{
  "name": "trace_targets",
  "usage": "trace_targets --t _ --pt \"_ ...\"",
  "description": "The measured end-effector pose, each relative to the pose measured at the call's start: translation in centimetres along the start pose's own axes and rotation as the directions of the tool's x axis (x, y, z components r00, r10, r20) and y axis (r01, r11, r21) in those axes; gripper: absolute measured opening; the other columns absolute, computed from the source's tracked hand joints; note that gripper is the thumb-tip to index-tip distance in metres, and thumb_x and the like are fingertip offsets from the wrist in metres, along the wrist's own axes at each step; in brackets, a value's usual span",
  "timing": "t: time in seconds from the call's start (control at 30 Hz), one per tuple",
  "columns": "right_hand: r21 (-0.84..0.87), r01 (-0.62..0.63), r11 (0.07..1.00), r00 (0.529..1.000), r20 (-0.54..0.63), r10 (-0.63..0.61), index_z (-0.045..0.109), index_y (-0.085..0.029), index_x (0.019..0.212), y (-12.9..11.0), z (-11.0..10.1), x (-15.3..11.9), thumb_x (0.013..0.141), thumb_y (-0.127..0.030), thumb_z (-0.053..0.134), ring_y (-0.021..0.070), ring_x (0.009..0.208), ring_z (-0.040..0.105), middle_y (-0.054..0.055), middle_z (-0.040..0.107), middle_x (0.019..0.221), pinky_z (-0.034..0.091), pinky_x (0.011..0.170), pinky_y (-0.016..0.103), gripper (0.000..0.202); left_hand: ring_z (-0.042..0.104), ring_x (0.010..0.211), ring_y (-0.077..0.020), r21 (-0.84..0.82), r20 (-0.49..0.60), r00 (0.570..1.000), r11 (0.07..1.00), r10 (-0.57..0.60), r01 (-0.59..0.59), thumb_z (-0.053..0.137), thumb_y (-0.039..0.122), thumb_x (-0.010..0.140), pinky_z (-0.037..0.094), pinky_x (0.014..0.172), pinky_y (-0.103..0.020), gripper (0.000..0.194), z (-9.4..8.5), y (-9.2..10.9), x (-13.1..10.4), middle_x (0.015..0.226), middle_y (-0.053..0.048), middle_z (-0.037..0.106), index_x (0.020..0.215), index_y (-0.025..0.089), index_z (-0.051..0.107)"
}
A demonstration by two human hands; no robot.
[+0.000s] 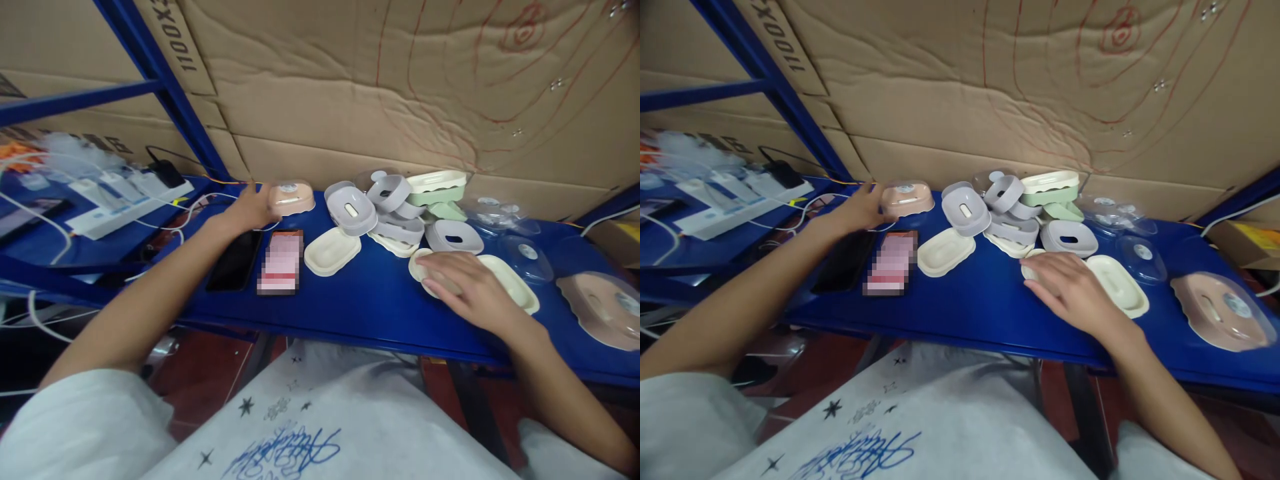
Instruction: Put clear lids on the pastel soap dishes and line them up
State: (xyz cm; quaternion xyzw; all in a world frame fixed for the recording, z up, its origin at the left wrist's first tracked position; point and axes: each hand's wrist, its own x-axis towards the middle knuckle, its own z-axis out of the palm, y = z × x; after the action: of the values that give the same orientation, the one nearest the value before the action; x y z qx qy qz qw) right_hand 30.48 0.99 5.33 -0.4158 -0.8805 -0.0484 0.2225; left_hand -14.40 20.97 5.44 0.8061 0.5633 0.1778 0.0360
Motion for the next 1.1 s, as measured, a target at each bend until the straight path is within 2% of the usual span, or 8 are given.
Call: trace_targets --t 0.1,0.23,0.37,0.57,0.73,0.87,1.0,1.1 --pt "-0.047 -0.136 0.990 0.990 0.039 0.138 0.066 -0.025 0.141 2.0 -1.8 -1.9 0.109 -0.033 0.055 0.0331 0.128 0.069 0.009 0.073 0.140 0.054 0.109 0.054 0.035 0.051 0.143 -0.0413 0.163 -0.100 0.986 0.980 0.134 -0.117 0.055 0.021 0.104 0.043 0.116 -0.054 0.048 -0.6 4.3 -3.3 0.153 -0.025 0.052 0.150 0.005 0.054" --pt "-0.048 -0.227 0.973 0.961 0.151 0.232 0.066 -0.027 0.144 3.6 -2.2 -4.5 0.102 -0.047 0.067 0.0372 0.135 0.065 0.011 0.069 0.145 0.053 0.115 0.055 0.047 0.066 0.127 -0.0367 0.192 0.069 0.913 0.893 0.401 -0.407 0.061 0.043 0.106 0.050 0.111 -0.052 0.040 0.1 10.8 -8.3 0.133 -0.017 0.069 0.132 0.014 0.069" --pt "0.037 -0.222 0.974 0.957 0.197 0.211 0.059 -0.029 0.151 3.1 -1.1 -5.4 0.102 -0.048 0.066 0.0339 0.139 0.062 0.010 0.064 0.152 0.053 0.116 0.057 0.053 0.070 0.119 -0.0350 0.108 0.190 0.851 0.851 0.490 -0.514 0.068 0.038 0.103 0.055 0.104 -0.051 0.042 2.2 14.6 -12.3 0.128 -0.017 0.073 0.135 0.011 0.066" --pt "0.032 -0.171 0.985 0.978 0.126 0.166 0.062 -0.032 0.144 0.3 -0.7 -3.6 0.104 -0.047 0.066 0.0328 0.135 0.064 0.008 0.068 0.146 0.052 0.112 0.056 0.044 0.070 0.112 -0.0264 -0.158 -0.016 0.883 0.871 0.468 -0.465 0.059 0.017 0.106 0.060 0.098 -0.044 0.020 4.7 14.9 -16.0 0.121 -0.010 0.073 0.126 0.018 0.063" --pt "0.116 0.001 0.993 0.970 0.242 -0.029 0.063 -0.031 0.145 -3.6 0.7 -1.2 0.102 -0.045 0.070 0.0306 0.137 0.063 0.007 0.071 0.143 0.052 0.113 0.052 0.045 0.068 0.119 -0.0261 -0.274 -0.204 0.919 0.881 0.339 -0.386 0.054 0.008 0.105 0.060 0.105 -0.048 0.030 6.2 14.0 -16.2 0.122 -0.009 0.072 0.132 0.021 0.060" --pt "0.142 0.001 0.990 0.969 0.244 -0.036 0.055 -0.031 0.155 -5.1 1.6 0.7 0.106 -0.040 0.064 0.0293 0.145 0.057 0.008 0.062 0.155 0.049 0.120 0.052 0.051 0.070 0.120 -0.0234 -0.366 -0.310 0.929 0.877 0.201 -0.312 0.058 0.011 0.106 0.062 0.103 -0.043 0.029 6.0 13.9 -16.2 0.122 -0.007 0.072 0.131 0.024 0.061" --pt "0.078 -0.082 0.994 0.984 0.166 0.068 0.047 -0.031 0.161 -2.0 0.5 0.7 0.111 -0.032 0.049 0.0265 0.150 0.052 0.008 0.056 0.162 0.046 0.123 0.049 0.050 0.071 0.118 -0.0210 -0.413 -0.344 0.920 0.850 0.188 -0.328 0.059 0.012 0.106 0.062 0.104 -0.041 0.026 5.6 13.9 -16.7 0.119 -0.006 0.073 0.129 0.025 0.062" --pt "-0.166 -0.214 0.963 0.976 0.012 0.219 0.055 -0.020 0.155 2.8 -0.3 -0.8 0.110 -0.030 0.045 0.0319 0.143 0.058 0.016 0.062 0.153 0.046 0.120 0.053 0.047 0.070 0.117 -0.0215 -0.366 -0.356 0.900 0.849 0.251 -0.382 0.057 0.010 0.106 0.058 0.112 -0.048 0.028 6.0 13.9 -16.8 0.117 -0.006 0.071 0.130 0.024 0.062"
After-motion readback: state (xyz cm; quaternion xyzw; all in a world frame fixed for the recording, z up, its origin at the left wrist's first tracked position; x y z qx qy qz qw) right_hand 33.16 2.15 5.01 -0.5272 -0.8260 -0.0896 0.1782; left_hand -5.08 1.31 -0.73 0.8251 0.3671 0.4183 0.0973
